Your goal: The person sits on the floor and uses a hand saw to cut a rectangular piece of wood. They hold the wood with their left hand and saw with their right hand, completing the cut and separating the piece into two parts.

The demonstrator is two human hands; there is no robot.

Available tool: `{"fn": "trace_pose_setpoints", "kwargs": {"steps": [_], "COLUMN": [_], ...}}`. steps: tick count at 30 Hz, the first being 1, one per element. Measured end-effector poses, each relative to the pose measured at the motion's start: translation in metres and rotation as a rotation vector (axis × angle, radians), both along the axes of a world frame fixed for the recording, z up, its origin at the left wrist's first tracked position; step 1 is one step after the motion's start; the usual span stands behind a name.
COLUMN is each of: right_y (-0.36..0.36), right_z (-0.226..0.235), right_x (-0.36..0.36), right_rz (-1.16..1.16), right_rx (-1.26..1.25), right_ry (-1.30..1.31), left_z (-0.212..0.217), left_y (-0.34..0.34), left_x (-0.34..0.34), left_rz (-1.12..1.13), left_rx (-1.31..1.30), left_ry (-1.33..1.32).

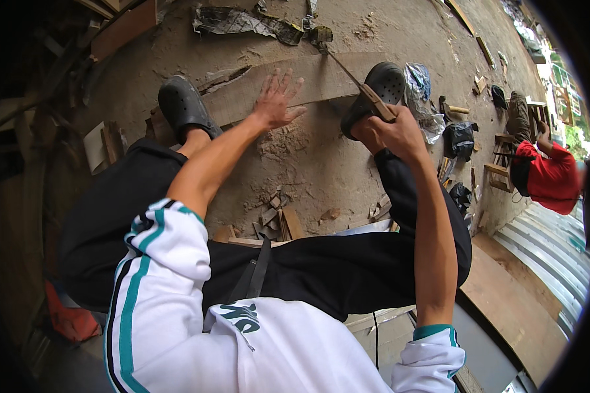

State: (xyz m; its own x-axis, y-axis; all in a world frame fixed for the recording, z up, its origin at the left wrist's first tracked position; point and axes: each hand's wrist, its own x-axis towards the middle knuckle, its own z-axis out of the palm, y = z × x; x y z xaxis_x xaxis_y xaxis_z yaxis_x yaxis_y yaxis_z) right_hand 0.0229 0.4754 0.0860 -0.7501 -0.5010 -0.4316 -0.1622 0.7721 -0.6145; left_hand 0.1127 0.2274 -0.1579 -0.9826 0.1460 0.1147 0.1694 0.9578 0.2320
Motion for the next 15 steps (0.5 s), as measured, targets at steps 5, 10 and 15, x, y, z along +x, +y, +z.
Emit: {"fn": "trace_pose_setpoints", "kwargs": {"steps": [5,10,15], "right_y": [-0.005,-0.004,-0.024], "right_z": [-0.003,-0.013,0.002], "right_x": [0.012,0.022,0.066], "right_rz": [0.033,-0.104,-0.326], "right_rx": [0.018,-0.152,-0.222], "right_ry": [0.138,0.161,0.463], "left_z": [0.012,-0.002,0.004], "left_y": [-0.078,-0.117,-0.115], "left_x": [-0.015,-0.006,-0.009], "left_rz": [-0.032,0.470,0.508], "left_rx": [-0.188,-0.294,0.051], "left_ry": [-0.442,-0.304,-0.470]}}
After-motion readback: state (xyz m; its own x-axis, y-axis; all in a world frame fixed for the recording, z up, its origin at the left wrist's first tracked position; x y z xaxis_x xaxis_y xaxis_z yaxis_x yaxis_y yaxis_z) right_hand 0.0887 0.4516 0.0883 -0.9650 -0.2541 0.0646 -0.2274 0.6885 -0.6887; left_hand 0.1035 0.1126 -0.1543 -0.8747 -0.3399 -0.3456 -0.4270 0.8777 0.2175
